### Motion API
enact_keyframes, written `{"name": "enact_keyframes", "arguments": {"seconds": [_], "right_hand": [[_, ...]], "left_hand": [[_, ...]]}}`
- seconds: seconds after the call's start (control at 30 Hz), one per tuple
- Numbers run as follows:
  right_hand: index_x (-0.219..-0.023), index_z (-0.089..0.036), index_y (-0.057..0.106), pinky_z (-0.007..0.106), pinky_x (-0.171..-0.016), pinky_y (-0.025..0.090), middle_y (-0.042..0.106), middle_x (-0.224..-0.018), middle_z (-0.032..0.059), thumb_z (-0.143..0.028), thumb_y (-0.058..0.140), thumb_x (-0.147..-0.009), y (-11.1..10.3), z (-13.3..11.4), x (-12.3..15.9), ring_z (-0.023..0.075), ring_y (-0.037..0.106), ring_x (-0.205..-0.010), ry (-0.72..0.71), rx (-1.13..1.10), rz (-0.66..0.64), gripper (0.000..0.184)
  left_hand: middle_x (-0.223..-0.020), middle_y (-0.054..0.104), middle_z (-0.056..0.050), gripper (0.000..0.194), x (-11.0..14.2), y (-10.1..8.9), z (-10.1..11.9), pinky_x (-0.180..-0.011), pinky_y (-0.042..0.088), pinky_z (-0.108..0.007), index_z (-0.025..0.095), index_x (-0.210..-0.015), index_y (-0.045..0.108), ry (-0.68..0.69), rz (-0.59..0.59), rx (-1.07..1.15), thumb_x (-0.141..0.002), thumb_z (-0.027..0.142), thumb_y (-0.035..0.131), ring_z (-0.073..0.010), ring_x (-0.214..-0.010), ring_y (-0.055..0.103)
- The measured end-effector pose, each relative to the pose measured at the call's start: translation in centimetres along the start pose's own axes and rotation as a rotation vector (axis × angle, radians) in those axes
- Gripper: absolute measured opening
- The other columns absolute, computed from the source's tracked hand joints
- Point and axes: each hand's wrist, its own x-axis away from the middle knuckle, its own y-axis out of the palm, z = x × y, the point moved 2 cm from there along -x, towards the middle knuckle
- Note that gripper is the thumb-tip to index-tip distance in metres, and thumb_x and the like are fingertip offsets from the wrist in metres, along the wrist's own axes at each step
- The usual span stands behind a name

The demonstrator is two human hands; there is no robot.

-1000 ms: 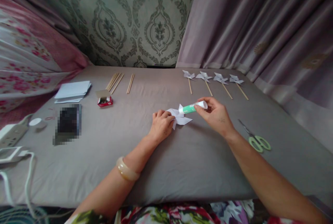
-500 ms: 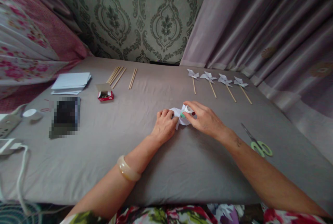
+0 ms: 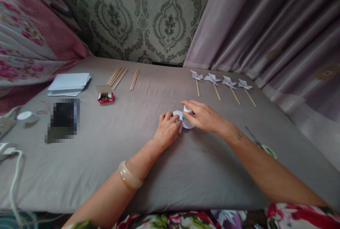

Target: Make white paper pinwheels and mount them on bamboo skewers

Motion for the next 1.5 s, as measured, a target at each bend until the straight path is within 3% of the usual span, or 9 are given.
{"name": "enact_keyframes", "arguments": {"seconds": [0.17,0.7,0.77,0.87,0.97,1.13,1.3,1.4,1.5], "right_hand": [[-0.126,-0.012,0.053,0.038,-0.092,0.045,0.063,-0.115,0.0155,-0.023,0.047,-0.09,-0.1,0.2,-0.6,0.0264,0.06,-0.104,-0.04,-0.005,-0.013,0.038],[-0.119,-0.014,0.058,0.035,-0.086,0.045,0.066,-0.107,0.0135,-0.02,0.048,-0.088,-1.0,-0.6,-1.6,0.0243,0.06,-0.099,-0.035,0.038,-0.122,0.033],[-0.119,-0.014,0.059,0.035,-0.084,0.045,0.066,-0.108,0.0133,-0.02,0.049,-0.087,-1.8,-0.5,-1.5,0.0237,0.061,-0.095,-0.013,0.028,-0.078,0.034],[-0.114,-0.017,0.061,0.033,-0.074,0.047,0.068,-0.095,0.0078,-0.023,0.054,-0.084,-3.4,0.0,-0.7,0.0187,0.061,-0.076,0.113,-0.058,0.11,0.032],[-0.103,-0.02,0.064,0.028,-0.057,0.043,0.062,-0.07,-0.0004,-0.028,0.059,-0.081,-4.1,1.0,0.6,0.013,0.053,-0.056,0.327,-0.287,0.33,0.023],[-0.085,-0.02,0.063,0.023,-0.049,0.046,0.061,-0.071,-0.0024,-0.036,0.073,-0.069,-2.4,2.3,2.5,0.0097,0.054,-0.055,0.564,-1.094,0.562,0.024],[-0.077,-0.019,0.063,0.019,-0.052,0.055,0.064,-0.07,-0.0018,-0.028,0.078,-0.066,0.4,2.2,3.2,0.0085,0.061,-0.057,0.768,-1.624,0.625,0.02],[-0.073,-0.019,0.062,0.018,-0.054,0.058,0.067,-0.07,-0.0001,-0.026,0.077,-0.071,1.9,1.1,3.0,0.009,0.062,-0.057,0.818,-1.81,0.602,0.017],[-0.075,-0.018,0.063,0.015,-0.054,0.057,0.069,-0.072,0.0011,-0.026,0.076,-0.073,3.5,-0.9,2.5,0.0084,0.064,-0.058,0.812,-1.955,0.488,0.016]], "left_hand": [[-0.107,0.065,-0.007,0.021,-0.1,0.0,0.0,-0.09,0.03,-0.046,0.021,-0.098,0.065,0.013,0.014,-0.001,-0.09,0.018,0.046,-0.0285,-0.108,0.044],[-0.107,0.064,-0.007,0.022,0.0,0.2,-0.2,-0.091,0.029,-0.047,0.023,-0.094,0.066,0.028,0.046,-0.025,-0.088,0.016,0.046,-0.0288,-0.109,0.044],[-0.107,0.064,-0.007,0.022,0.0,0.2,-0.1,-0.09,0.029,-0.047,0.022,-0.094,0.066,0.026,0.042,-0.017,-0.089,0.016,0.045,-0.0292,-0.109,0.044],[-0.111,0.064,-0.007,0.022,0.0,0.0,-0.1,-0.09,0.029,-0.048,0.022,-0.095,0.066,0.022,0.03,0.003,-0.088,0.017,0.046,-0.0295,-0.109,0.044],[-0.112,0.064,-0.007,0.022,-0.1,-0.1,-0.2,-0.09,0.029,-0.047,0.023,-0.097,0.066,0.02,0.024,0.015,-0.088,0.016,0.047,-0.0287,-0.109,0.044],[-0.109,0.067,-0.007,0.026,-0.1,-0.2,-0.4,-0.09,0.029,-0.047,0.023,-0.101,0.066,0.004,0.044,0.05,-0.089,0.016,0.045,-0.0283,-0.109,0.046],[-0.114,0.067,-0.006,0.024,-0.4,-0.8,-0.6,-0.094,0.028,-0.047,0.025,-0.106,0.066,-0.061,0.134,0.222,-0.09,0.022,0.049,-0.0275,-0.112,0.048],[-0.111,0.068,-0.007,0.024,-0.5,-1.8,-0.7,-0.094,0.033,-0.042,0.023,-0.107,0.066,-0.2,0.245,0.551,-0.086,0.032,0.058,-0.0242,-0.107,0.053],[-0.103,0.068,-0.006,0.033,-0.4,-2.3,-0.7,-0.086,0.04,-0.035,0.021,-0.107,0.065,-0.326,0.329,0.921,-0.08,0.041,0.065,-0.0208,-0.098,0.058]]}}
